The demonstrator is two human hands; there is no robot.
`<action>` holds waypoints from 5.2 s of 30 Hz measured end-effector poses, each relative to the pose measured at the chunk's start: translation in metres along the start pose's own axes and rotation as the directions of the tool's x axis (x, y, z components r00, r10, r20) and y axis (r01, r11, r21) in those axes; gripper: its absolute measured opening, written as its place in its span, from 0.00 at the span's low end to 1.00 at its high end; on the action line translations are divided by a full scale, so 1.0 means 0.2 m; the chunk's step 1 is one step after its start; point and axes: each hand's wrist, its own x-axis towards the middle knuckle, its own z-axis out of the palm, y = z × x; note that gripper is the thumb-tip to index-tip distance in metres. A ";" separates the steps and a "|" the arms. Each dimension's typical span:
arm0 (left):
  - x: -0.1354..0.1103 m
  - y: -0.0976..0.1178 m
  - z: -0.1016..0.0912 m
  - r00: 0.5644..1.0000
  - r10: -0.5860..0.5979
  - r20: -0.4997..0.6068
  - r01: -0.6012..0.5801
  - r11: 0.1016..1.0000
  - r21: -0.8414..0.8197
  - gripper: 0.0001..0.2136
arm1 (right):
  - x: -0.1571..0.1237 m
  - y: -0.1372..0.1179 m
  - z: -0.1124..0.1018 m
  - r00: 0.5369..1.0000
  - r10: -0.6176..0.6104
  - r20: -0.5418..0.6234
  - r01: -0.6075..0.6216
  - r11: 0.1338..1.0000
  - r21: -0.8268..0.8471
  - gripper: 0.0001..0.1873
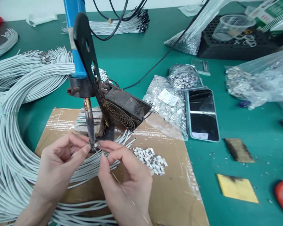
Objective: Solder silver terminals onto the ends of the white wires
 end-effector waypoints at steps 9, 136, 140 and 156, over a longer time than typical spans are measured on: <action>-0.01 0.00 0.00 1.000 0.002 0.010 -0.002 1.000 0.005 0.08 | 0.00 -0.02 0.01 1.000 0.013 -0.027 -0.013 1.000 0.002 0.13; -0.02 0.01 0.00 0.999 -0.017 -0.041 0.019 0.999 0.028 0.07 | 0.01 0.04 0.03 0.986 -0.160 -0.042 0.157 0.985 -0.068 0.10; -0.02 -0.02 -0.02 1.000 -0.014 -0.002 0.014 1.000 0.021 0.07 | 0.01 0.04 0.03 0.988 -0.153 -0.039 0.149 0.986 -0.075 0.11; -0.02 -0.01 -0.02 0.999 -0.049 -0.014 0.049 0.999 -0.010 0.07 | 0.02 0.03 0.04 0.988 -0.149 -0.035 0.148 0.988 -0.045 0.11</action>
